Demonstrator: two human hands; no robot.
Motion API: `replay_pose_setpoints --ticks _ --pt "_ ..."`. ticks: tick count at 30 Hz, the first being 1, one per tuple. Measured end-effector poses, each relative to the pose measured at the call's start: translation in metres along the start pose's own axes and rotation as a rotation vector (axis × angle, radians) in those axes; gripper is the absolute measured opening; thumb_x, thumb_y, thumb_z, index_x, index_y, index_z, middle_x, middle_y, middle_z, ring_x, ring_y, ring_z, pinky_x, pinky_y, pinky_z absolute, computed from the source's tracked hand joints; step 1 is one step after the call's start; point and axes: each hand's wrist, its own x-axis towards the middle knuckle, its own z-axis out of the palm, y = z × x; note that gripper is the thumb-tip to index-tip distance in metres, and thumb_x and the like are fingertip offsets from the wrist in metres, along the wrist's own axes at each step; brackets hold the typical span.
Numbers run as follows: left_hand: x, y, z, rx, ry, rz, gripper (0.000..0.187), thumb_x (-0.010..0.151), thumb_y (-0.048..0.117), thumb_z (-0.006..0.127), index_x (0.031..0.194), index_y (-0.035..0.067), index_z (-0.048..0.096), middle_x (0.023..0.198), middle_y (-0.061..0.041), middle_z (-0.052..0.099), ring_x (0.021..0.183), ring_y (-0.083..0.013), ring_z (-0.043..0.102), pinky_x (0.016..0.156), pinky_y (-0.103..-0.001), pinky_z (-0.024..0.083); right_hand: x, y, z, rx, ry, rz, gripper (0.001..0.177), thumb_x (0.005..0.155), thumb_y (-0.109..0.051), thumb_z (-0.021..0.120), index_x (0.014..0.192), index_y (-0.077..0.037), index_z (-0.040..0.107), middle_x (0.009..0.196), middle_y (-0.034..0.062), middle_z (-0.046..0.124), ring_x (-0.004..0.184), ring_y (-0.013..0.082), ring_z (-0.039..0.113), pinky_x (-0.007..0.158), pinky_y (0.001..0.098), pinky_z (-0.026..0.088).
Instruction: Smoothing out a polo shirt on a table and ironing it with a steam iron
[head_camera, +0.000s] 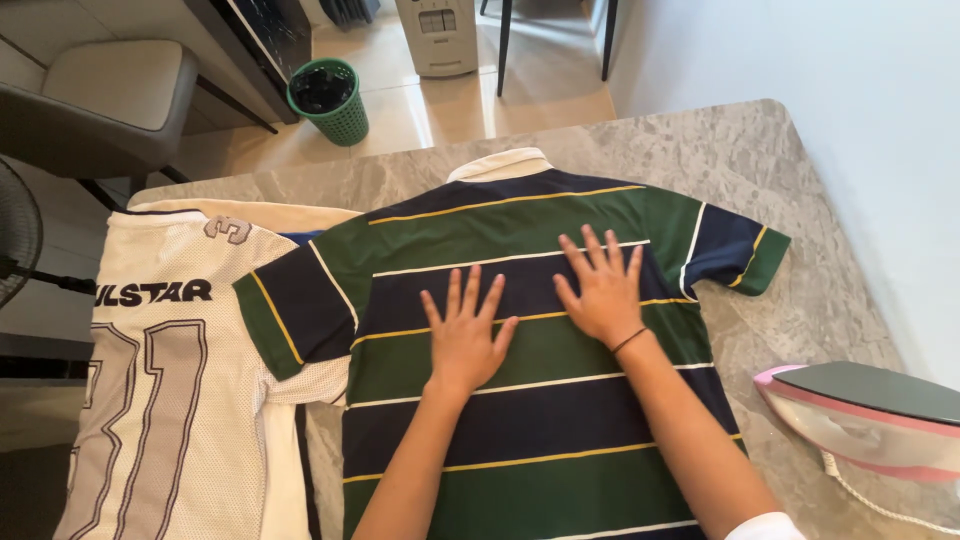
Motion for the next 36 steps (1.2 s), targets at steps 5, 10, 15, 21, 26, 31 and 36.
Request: replay_pose_setpoints --ticks 5,10,15,21,26,31,36 --pt "-0.005 -0.015 -0.001 0.055 -0.006 -0.079 0.072 0.106 0.062 0.056 0.17 0.031 0.046 0.181 -0.014 0.034 0.168 -0.0445 0.023 0.121 -0.088 0.013 0.0 0.011 0.01 0.013 0.039 0.04 0.069 0.107 -0.056 0.055 0.17 -0.03 0.049 0.176 0.0118 0.047 0.162 0.0457 0.039 0.126 0.0799 0.021" --pt "0.004 0.007 0.01 0.074 0.029 -0.13 0.072 0.105 0.059 0.058 0.166 0.02 0.051 0.177 -0.022 0.038 0.165 -0.0514 0.027 0.117 -0.091 0.019 -0.005 -0.013 -0.001 0.065 0.03 -0.027 0.072 0.104 -0.055 0.059 0.17 -0.029 0.048 0.174 0.0137 0.048 0.159 0.0481 0.04 0.123 0.0819 0.022" --pt "0.017 0.034 0.018 0.031 0.047 -0.013 0.074 0.106 0.055 0.058 0.168 0.014 0.048 0.175 -0.025 0.038 0.165 -0.0516 0.026 0.116 -0.092 0.017 -0.005 -0.002 0.001 0.03 -0.012 -0.064 0.069 0.103 -0.06 0.056 0.168 -0.039 0.048 0.175 0.005 0.046 0.162 0.0432 0.037 0.125 0.082 0.021" --pt "0.034 0.045 0.027 0.064 0.152 -0.023 0.069 0.097 0.05 0.07 0.15 0.007 0.061 0.157 -0.027 0.055 0.156 -0.0489 0.042 0.115 -0.09 0.024 0.017 0.087 0.013 -0.046 0.364 0.229 0.04 0.094 -0.035 0.072 0.133 -0.027 0.077 0.145 0.0056 0.07 0.144 0.0346 0.059 0.118 0.0666 0.039" --pt "0.082 0.08 0.03 0.008 0.221 0.125 0.048 0.094 0.044 0.074 0.128 0.01 0.071 0.15 -0.025 0.06 0.152 -0.0462 0.049 0.115 -0.082 0.034 0.011 0.15 0.029 -0.047 0.343 0.621 0.062 0.089 -0.046 0.069 0.148 -0.027 0.07 0.16 0.0086 0.06 0.151 0.0409 0.049 0.114 0.0806 0.035" --pt "0.138 0.127 0.041 -0.132 0.161 0.407 0.053 0.102 0.038 0.067 0.147 0.01 0.069 0.162 -0.026 0.055 0.16 -0.0458 0.043 0.118 -0.082 0.032 -0.008 0.142 0.013 -0.009 0.539 0.697 0.067 0.084 -0.03 0.076 0.149 -0.015 0.067 0.165 0.0231 0.049 0.149 0.0562 0.045 0.108 0.0859 0.04" --pt "0.187 0.166 0.089 -0.127 -0.039 0.488 0.059 0.11 0.053 0.053 0.165 0.03 0.054 0.174 -0.015 0.046 0.168 -0.0394 0.032 0.123 -0.089 0.017 -0.021 0.166 0.032 -0.089 0.595 1.013 0.084 0.081 -0.039 0.075 0.157 -0.012 0.052 0.154 0.0245 0.05 0.142 0.0491 0.05 0.11 0.0685 0.046"
